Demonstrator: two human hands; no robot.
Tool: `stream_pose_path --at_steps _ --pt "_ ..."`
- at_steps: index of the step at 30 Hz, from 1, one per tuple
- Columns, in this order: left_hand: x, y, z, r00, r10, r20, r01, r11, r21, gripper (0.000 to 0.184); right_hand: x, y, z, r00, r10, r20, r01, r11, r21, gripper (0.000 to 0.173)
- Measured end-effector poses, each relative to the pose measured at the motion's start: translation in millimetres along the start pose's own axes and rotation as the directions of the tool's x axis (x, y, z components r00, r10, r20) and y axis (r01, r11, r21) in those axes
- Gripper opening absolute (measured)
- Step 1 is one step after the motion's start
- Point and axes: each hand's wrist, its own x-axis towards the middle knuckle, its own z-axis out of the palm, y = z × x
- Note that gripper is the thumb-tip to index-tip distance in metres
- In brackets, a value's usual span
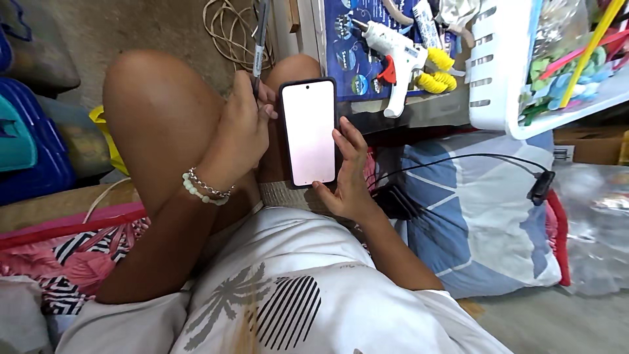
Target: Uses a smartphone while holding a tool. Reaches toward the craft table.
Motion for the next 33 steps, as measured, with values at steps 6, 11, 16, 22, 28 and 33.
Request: stream_pose_path --at_steps 6,11,16,22,28,33 --pt "0 0 1 1.0 -0.007 -0.004 0.007 1.0 -0.013 0.014 0 -3 -3 1.0 0.011 -0.011 -0.011 1.0 0.01 0.075" --pt "0 0 1 1.0 0.004 -0.005 -0.004 1.0 -0.001 0.013 1 -5 -6 0.998 0.033 -0.062 -0.029 0.998 0.056 0.066" --pt "0 1 0 1.0 0.001 -0.004 -0.001 1.0 -0.012 0.014 1 -7 -8 0.988 0.071 -0.138 -0.055 0.992 0.113 0.027" --pt "0 0 1 1.0 0.011 -0.009 -0.011 1.0 -0.008 0.012 -3 -4 -9 0.988 0.009 -0.153 0.003 0.997 0.078 0.022" --pt "0 -2 2 1.0 0.029 -0.009 -0.029 0.999 -0.014 0.013 -10 -2 -7 0.994 -0.007 -0.109 0.009 1.0 0.023 0.04" --pt "0 0 1 1.0 0.018 -0.002 -0.018 1.0 -0.007 0.013 -6 -4 -5 0.993 0.006 -0.119 -0.006 1.0 0.001 0.022"
